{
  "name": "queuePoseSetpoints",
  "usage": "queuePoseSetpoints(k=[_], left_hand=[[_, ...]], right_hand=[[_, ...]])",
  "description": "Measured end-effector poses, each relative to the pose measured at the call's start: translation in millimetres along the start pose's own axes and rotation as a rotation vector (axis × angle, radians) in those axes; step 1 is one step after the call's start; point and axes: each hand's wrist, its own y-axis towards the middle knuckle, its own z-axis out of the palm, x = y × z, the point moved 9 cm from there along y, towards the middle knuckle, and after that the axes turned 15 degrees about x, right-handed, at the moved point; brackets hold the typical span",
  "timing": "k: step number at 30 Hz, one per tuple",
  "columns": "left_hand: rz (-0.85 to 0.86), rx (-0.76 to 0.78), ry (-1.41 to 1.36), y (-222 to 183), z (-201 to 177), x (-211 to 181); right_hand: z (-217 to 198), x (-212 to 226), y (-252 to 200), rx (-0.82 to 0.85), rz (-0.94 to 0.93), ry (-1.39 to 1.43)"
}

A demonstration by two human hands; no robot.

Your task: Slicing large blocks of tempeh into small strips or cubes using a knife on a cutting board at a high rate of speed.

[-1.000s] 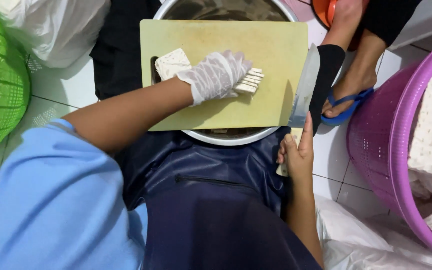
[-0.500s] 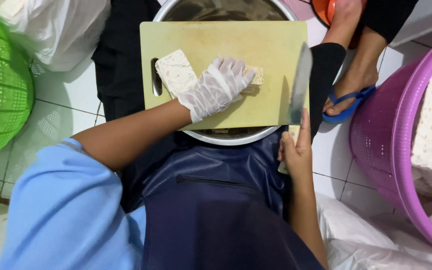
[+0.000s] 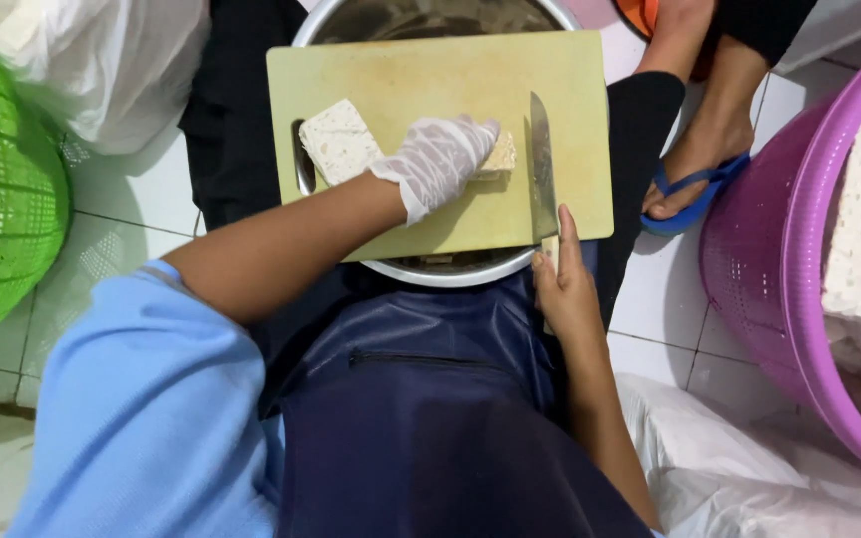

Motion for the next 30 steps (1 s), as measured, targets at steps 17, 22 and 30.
queuePoseSetpoints(k=[17,22,30], left_hand=[[-0.041,0.133,-0.125,-48.2,-46.7,-26.2],[-0.071,0.164,-0.094,-47.9,-48.2,-28.9],[-0.106,0.188,-0.133,-64.5,-70.2,-37.9]], right_hand=[[21.8,12.7,1.2,0.084,0.042,-0.03],[20.3,10.2,5.9,0.093,0.06,-0.001],[26.4,16.0,3.4,0.134,0.03,-0.053]])
